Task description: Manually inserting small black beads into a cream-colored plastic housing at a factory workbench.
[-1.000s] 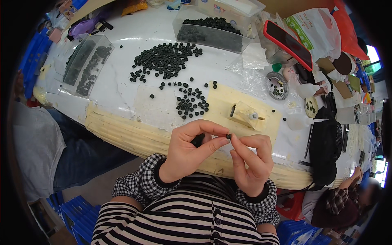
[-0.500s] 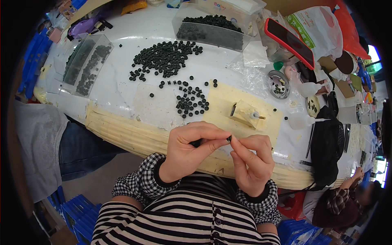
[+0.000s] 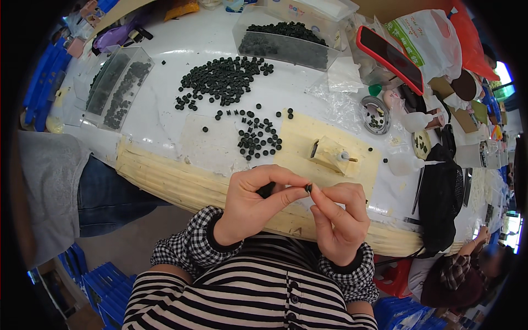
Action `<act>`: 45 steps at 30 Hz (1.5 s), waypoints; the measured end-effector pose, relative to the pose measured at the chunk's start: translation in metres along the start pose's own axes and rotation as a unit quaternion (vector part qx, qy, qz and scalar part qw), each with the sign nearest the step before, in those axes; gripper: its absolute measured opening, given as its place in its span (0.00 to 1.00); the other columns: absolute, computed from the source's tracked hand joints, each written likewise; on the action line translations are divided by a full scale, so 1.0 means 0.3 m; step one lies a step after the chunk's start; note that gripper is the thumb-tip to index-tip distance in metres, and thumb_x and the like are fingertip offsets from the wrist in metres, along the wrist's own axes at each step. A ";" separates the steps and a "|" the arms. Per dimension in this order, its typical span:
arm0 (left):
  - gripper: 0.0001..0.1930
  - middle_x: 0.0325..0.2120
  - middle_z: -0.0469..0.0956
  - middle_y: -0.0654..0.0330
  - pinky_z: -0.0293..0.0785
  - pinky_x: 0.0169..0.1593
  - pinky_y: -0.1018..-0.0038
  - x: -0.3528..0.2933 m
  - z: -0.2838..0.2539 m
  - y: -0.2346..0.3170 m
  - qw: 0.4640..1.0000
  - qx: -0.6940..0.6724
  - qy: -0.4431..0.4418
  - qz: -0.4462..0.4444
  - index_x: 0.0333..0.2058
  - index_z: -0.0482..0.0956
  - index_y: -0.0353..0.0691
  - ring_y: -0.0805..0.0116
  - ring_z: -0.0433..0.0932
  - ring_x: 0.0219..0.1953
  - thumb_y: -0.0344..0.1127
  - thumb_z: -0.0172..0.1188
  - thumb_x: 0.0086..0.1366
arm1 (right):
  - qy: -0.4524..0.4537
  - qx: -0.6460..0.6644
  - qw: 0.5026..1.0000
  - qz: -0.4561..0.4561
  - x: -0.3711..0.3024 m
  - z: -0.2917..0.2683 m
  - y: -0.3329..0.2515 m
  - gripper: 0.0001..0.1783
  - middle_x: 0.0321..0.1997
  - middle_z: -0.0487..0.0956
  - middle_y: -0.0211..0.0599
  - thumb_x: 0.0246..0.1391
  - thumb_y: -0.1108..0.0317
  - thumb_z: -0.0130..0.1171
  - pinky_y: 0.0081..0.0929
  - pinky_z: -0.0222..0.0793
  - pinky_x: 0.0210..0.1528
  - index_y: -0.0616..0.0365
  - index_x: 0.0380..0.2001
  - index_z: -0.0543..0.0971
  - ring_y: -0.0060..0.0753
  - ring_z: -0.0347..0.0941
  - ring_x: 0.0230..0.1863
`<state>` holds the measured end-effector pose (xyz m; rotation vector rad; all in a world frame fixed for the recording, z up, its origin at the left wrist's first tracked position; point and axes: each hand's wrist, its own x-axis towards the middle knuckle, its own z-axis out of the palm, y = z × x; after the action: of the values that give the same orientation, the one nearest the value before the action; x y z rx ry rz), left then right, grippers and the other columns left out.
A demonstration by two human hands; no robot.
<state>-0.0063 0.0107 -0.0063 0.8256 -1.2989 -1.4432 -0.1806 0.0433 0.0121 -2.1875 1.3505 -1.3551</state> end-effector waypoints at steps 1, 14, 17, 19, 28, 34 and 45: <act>0.09 0.30 0.81 0.59 0.67 0.33 0.83 -0.001 -0.006 0.001 1.000 0.007 -0.006 0.010 0.37 0.82 0.32 0.80 0.71 0.28 0.19 0.64 0.57 | -0.001 0.001 1.000 -0.001 0.001 0.000 -0.002 0.22 0.34 0.78 0.31 0.38 0.77 0.68 0.25 0.66 0.34 0.57 0.42 0.84 0.33 0.68 0.33; 0.09 0.31 0.82 0.53 0.76 0.37 0.78 0.010 -0.022 0.018 0.996 0.056 -0.030 0.061 0.37 0.82 0.31 0.69 0.81 0.33 0.17 0.63 0.55 | -0.009 0.007 1.000 -0.016 0.005 0.003 0.000 0.23 0.35 0.78 0.31 0.37 0.78 0.69 0.25 0.67 0.34 0.57 0.42 0.84 0.33 0.69 0.32; 0.09 0.31 0.82 0.53 0.76 0.37 0.78 0.010 -0.020 0.018 0.995 0.064 -0.028 0.073 0.37 0.83 0.31 0.69 0.81 0.33 0.18 0.63 0.56 | -0.010 0.012 1.000 -0.015 0.004 0.003 0.002 0.23 0.35 0.78 0.31 0.37 0.78 0.68 0.25 0.67 0.34 0.58 0.43 0.84 0.33 0.69 0.32; 0.09 0.31 0.82 0.53 0.75 0.37 0.78 0.010 -0.020 0.018 0.996 0.061 -0.026 0.060 0.37 0.82 0.31 0.70 0.80 0.33 0.18 0.63 0.56 | -0.007 0.012 1.000 -0.017 0.003 0.005 0.004 0.23 0.35 0.78 0.31 0.37 0.77 0.69 0.26 0.67 0.34 0.58 0.43 0.83 0.33 0.69 0.32; 0.08 0.31 0.81 0.55 0.73 0.36 0.81 0.006 -0.021 0.028 0.997 0.059 -0.024 0.033 0.37 0.82 0.31 0.74 0.78 0.32 0.19 0.64 0.56 | 0.003 0.012 1.000 -0.004 0.001 0.006 0.000 0.23 0.34 0.78 0.31 0.37 0.77 0.69 0.25 0.67 0.35 0.57 0.43 0.83 0.33 0.69 0.33; 0.08 0.31 0.81 0.55 0.73 0.36 0.81 0.005 -0.021 0.028 0.997 0.060 -0.021 0.033 0.36 0.82 0.31 0.74 0.79 0.32 0.19 0.64 0.56 | 0.002 0.004 1.000 -0.014 0.005 0.005 -0.004 0.23 0.35 0.79 0.31 0.37 0.77 0.69 0.25 0.67 0.34 0.57 0.43 0.84 0.33 0.69 0.33; 0.08 0.31 0.82 0.54 0.74 0.37 0.80 0.004 -0.024 0.030 0.997 0.064 -0.023 0.027 0.36 0.83 0.31 0.72 0.79 0.32 0.19 0.65 0.55 | -0.010 0.005 1.000 -0.023 0.006 0.003 0.000 0.24 0.36 0.79 0.31 0.36 0.78 0.69 0.25 0.67 0.33 0.57 0.42 0.84 0.33 0.68 0.33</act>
<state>0.0021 0.0079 0.0012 0.8377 -1.4491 -1.3542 -0.1796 0.0417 0.0127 -2.2317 1.2907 -1.3494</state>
